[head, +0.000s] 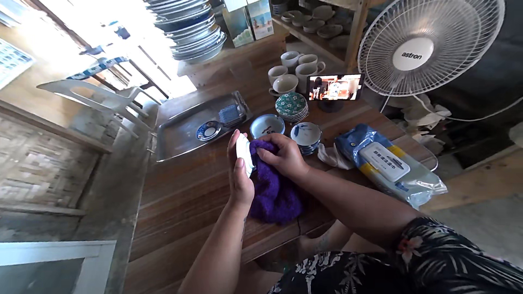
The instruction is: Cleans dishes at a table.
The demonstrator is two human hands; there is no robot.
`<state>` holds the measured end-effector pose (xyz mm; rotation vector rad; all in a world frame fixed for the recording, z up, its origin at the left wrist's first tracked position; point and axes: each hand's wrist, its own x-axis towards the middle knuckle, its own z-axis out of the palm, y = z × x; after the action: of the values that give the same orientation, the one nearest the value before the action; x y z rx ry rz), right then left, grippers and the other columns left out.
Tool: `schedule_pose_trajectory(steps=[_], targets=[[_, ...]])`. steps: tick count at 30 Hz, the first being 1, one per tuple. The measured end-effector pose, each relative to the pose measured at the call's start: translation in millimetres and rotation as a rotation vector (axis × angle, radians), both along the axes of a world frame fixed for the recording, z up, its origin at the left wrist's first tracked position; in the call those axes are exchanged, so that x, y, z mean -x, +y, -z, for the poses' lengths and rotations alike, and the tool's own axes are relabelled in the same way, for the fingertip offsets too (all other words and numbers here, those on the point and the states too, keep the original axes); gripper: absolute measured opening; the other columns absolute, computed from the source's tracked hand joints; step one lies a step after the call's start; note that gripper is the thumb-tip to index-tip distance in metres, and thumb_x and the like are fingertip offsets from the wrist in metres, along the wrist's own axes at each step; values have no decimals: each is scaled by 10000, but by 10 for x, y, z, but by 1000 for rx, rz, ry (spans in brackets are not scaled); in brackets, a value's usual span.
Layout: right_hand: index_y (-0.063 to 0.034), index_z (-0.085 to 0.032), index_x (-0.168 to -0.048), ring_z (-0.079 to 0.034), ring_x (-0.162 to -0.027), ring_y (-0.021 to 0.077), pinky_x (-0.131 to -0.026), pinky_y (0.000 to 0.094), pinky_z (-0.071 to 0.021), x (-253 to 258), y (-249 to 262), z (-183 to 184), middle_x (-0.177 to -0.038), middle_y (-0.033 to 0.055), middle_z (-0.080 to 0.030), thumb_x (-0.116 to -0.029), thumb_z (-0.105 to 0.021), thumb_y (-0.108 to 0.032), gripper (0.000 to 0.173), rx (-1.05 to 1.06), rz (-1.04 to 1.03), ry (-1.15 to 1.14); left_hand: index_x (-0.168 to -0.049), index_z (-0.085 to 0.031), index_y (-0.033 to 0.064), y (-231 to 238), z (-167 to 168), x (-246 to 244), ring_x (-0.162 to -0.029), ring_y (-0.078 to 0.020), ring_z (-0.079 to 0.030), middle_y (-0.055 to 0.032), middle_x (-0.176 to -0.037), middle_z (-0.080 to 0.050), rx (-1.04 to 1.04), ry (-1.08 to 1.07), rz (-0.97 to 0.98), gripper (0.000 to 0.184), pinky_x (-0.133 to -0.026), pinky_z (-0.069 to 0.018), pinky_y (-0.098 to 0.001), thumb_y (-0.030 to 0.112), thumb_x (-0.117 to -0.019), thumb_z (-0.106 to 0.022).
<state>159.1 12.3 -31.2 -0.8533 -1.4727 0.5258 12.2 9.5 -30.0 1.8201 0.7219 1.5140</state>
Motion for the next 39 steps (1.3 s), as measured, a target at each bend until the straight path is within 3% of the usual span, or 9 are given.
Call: schedule_pose_trajectory(steps=[3,7,11,16,20,24,28,34,39], targets=[[22,-708,-1063,-667,-906,57,-838,243,-561,-25,-8,-30,-1004,82,-713,-910,-668,-71,184,89,-216,180,-1531,-332,22,3,0,12,-1444,-133,-370,-82,-1577,-380,-22,34,-19,832,-1193,-317,-345,673,-1017,-261],[33,-720,-1033,-658,-953,60,-876,236,-550,-50,4,-22,-1023,82,-707,-889,-685,-48,169,45,-348,92,-1546,-303,37,55,25,53,-1409,-120,-420,-73,-1566,-399,40,23,-39,801,-1160,-366,-322,647,-1030,-257],[25,-749,-998,-675,-989,178,-894,321,-558,-63,66,13,-1010,139,-715,-863,-719,-79,173,-140,-277,-144,-1544,-308,27,95,33,97,-1398,-126,-426,-83,-1554,-404,32,32,-66,777,-1154,-370,-323,618,-1045,-233],[-39,-759,-1037,-709,-959,261,-824,445,-596,-28,-15,-41,-1032,140,-723,-861,-778,-133,200,12,-13,-391,-1549,-307,26,84,40,86,-1387,-127,-429,-85,-1544,-411,6,53,-68,728,-1151,-367,-327,563,-1063,-236],[-4,-742,-1033,-708,-935,225,-833,395,-586,-29,24,-5,-1005,142,-727,-889,-726,-130,192,12,51,-223,-1541,-310,5,56,39,44,-1433,-147,-382,-114,-1565,-390,-47,99,-58,778,-1186,-322,-352,602,-1052,-213],[9,-710,-1062,-670,-919,82,-855,269,-556,-59,41,-20,-999,87,-713,-931,-680,-101,174,108,-165,79,-1531,-328,-2,44,30,45,-1454,-146,-356,-113,-1585,-371,-71,126,-66,798,-1202,-299,-356,620,-1046,-207],[16,-688,-1060,-659,-862,19,-809,219,-559,-91,26,-58,-964,41,-713,-926,-669,-54,152,165,-380,180,-1537,-314,-10,69,38,65,-1440,-150,-373,-126,-1568,-385,-79,132,-75,799,-1198,-300,-348,613,-1048,-204],[12,-744,-979,-672,-965,171,-879,332,-552,-96,76,-12,-991,125,-714,-862,-730,-81,151,-21,-282,-158,-1552,-295,2,93,28,103,-1409,-135,-410,-122,-1564,-388,-21,107,-100,777,-1167,-347,-326,592,-1054,-209],[-18,-750,-1032,-705,-959,241,-837,440,-584,-64,50,-19,-1027,138,-726,-890,-741,-145,191,75,-47,-297,-1525,-351,-14,88,60,72,-1419,-155,-390,-144,-1547,-405,-106,158,-116,751,-1185,-312,-347,561,-1063,-210]])
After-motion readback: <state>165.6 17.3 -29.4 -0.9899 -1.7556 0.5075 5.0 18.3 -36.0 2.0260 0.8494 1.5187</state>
